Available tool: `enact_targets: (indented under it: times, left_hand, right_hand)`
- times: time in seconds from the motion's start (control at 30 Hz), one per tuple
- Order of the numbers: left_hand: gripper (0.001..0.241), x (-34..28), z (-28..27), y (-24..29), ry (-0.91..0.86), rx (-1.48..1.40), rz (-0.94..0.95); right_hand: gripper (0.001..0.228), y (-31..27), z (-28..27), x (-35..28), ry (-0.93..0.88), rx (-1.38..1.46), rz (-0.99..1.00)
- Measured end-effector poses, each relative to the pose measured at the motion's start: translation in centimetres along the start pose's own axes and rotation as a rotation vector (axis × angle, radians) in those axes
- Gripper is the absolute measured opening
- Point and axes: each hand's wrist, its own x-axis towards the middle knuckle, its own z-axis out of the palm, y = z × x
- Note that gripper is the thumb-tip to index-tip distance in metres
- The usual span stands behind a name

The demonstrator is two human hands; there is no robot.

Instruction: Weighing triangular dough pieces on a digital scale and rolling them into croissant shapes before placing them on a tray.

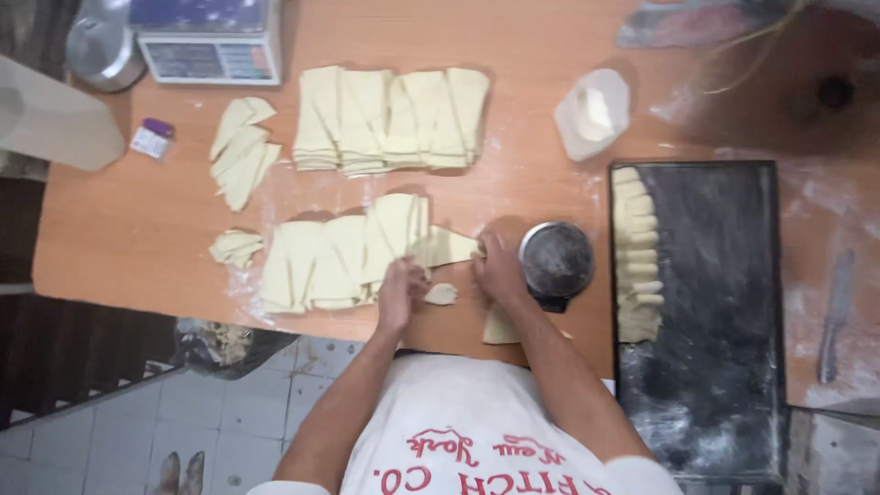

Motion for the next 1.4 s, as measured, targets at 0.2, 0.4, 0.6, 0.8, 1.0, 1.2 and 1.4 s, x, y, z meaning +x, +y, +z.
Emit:
enact_targets:
  times: [0.2,0.4,0.6,0.8,1.0,1.2,1.4]
  left_hand:
    - [0.058,0.6,-5.0,10.4,-0.03,-0.097,0.338]
    - [0.055,7.0,-11.0,16.3,0.216,-0.407,0.769]
    - [0.042,3.2,-4.5,15.4,-0.386,0.259,0.094]
    - [0.035,7.2,4.6,3.3,-0.55,-0.276,-0.325]
    - [0.047,2.1,10.0,6.1,-0.511,0.595,0.01]
    - [0.032,-0.7,14.8,7.4,-0.709,0.303,-0.237]
    - [0.05,1.5,17.7,6.6,-0.396,0.602,0.121]
  right_hand:
    - [0.049,0.0,5.3,5.2,-0.278,-0.327,0.227]
    - [0.036,-0.2,5.7,3.2,-0.085,0.229,0.444]
    - [0.032,-1.3,4.3,-0.2,0.144,0.714,0.358]
    - [0.025,-6.1,-1.4,-3.4,0.228,1.105,0.398]
    - [0.057,-2.8,-4.4,-5.2,0.066,1.069,0.574]
    - [0.059,-3.1,-9.0,-9.0,0.048,0.982,0.642]
    - [0.036,-1.6,-14.4,-11.0,-0.138,0.7,0.389]
